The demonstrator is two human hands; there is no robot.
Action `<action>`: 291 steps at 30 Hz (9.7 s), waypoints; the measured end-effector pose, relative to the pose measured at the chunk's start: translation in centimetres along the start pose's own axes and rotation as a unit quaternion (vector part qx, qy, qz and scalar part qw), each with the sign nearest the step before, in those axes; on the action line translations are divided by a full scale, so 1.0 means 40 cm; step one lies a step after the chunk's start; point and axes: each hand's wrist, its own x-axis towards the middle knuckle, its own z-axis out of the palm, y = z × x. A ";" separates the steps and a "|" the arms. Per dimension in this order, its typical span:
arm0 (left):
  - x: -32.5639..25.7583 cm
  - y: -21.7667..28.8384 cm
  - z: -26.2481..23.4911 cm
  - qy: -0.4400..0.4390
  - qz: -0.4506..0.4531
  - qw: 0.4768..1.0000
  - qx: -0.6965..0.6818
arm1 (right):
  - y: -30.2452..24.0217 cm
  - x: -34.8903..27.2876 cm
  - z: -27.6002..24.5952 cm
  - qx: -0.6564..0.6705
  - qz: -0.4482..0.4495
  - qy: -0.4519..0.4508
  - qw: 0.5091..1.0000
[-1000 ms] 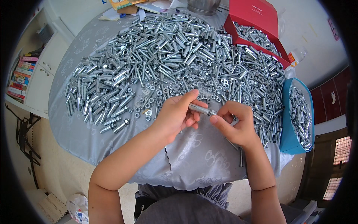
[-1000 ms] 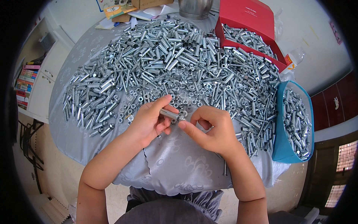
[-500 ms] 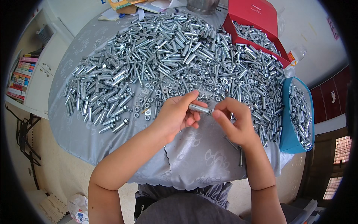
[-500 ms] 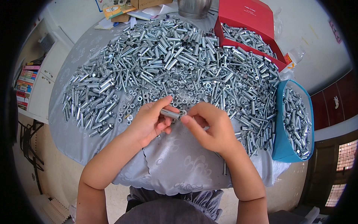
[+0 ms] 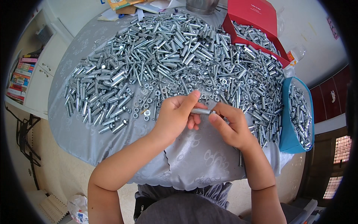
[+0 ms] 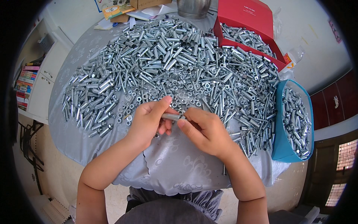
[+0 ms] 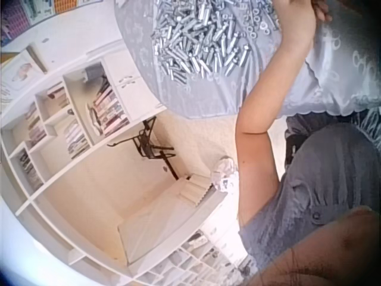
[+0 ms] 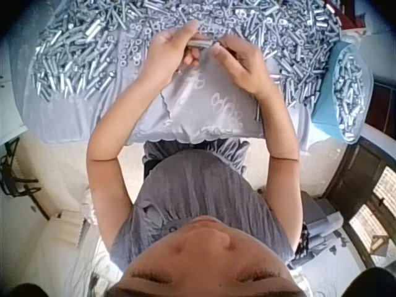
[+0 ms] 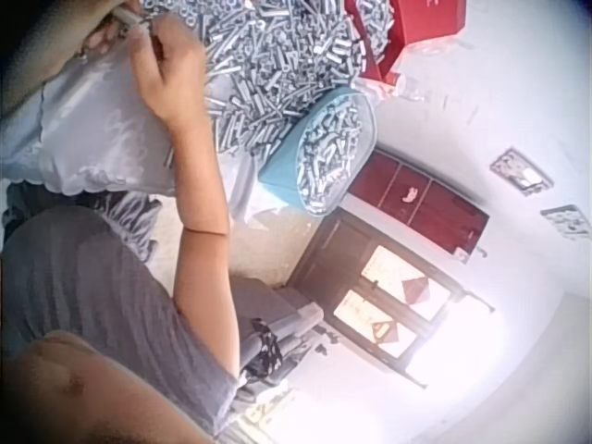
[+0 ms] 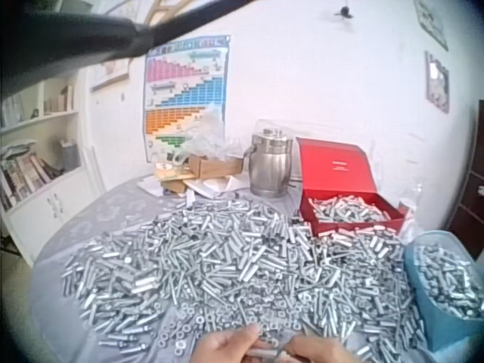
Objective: The person repeatedly picks up bolts and washers from a large pile on a table and threads the washers onto the bolts by hand. The person handles the hardware one at a time, screwing the washers onto the bolts and placing the assembled units back onto the table.
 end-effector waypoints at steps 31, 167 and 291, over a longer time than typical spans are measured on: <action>-0.006 -0.008 -0.014 0.014 0.469 0.763 0.445 | -0.020 -0.016 0.036 0.266 0.177 -0.004 0.948; 0.129 0.022 -0.160 0.152 0.431 0.715 0.530 | 0.067 0.236 -0.023 -0.406 -0.193 0.041 0.892; 0.039 -0.004 -0.037 -0.112 0.117 0.985 0.065 | 0.046 -0.002 -0.036 0.474 0.194 0.099 0.853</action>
